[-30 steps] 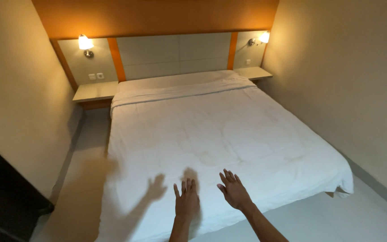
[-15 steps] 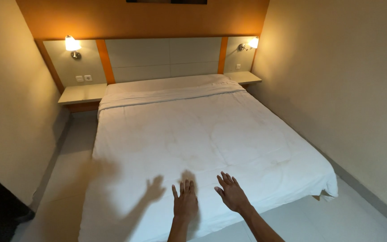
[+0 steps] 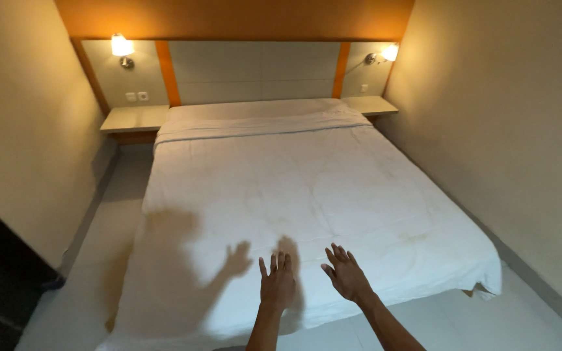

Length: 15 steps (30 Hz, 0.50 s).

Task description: The person folds the white bedsheet at the foot of the bed, creating a neat edge. They then walk around the bed to smooth out the sheet and adjust the folds on the sides and top, ensuring the bed is tidy.

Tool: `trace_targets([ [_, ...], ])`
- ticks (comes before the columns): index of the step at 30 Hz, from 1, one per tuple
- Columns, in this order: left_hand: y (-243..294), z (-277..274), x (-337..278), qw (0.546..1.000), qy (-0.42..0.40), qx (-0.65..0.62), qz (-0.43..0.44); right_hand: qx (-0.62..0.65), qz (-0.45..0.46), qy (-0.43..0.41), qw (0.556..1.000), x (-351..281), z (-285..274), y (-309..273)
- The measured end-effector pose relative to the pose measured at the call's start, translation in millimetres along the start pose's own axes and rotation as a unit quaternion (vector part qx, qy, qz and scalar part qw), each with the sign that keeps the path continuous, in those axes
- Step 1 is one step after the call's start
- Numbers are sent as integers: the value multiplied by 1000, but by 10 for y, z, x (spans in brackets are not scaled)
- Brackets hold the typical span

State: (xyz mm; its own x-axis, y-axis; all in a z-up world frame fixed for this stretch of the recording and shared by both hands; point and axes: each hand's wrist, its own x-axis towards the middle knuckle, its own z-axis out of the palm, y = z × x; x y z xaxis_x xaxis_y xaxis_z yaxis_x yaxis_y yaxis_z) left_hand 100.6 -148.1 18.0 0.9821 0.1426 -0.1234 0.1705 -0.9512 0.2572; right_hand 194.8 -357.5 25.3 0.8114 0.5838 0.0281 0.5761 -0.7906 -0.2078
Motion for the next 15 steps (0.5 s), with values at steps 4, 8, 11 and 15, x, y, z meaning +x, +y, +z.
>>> trace_targets([
  [4, -231, -45, -20, 1000, 22, -3, -5, 16, -3, -10, 1000, 56, 43, -213],
  [8, -589, -114, 5, 1000, 16, 12, -15, 9, 12, -19, 1000, 194, 119, -468],
  [11, -988, -170, -52, 1000, 18, 12, -17, 6, 8, -24, 1000, 379, 260, -775],
  [15, -1641, -359, -63, 999, 23, 21, -23, 19, -16, -2, 1000, 734, 394, -1482],
])
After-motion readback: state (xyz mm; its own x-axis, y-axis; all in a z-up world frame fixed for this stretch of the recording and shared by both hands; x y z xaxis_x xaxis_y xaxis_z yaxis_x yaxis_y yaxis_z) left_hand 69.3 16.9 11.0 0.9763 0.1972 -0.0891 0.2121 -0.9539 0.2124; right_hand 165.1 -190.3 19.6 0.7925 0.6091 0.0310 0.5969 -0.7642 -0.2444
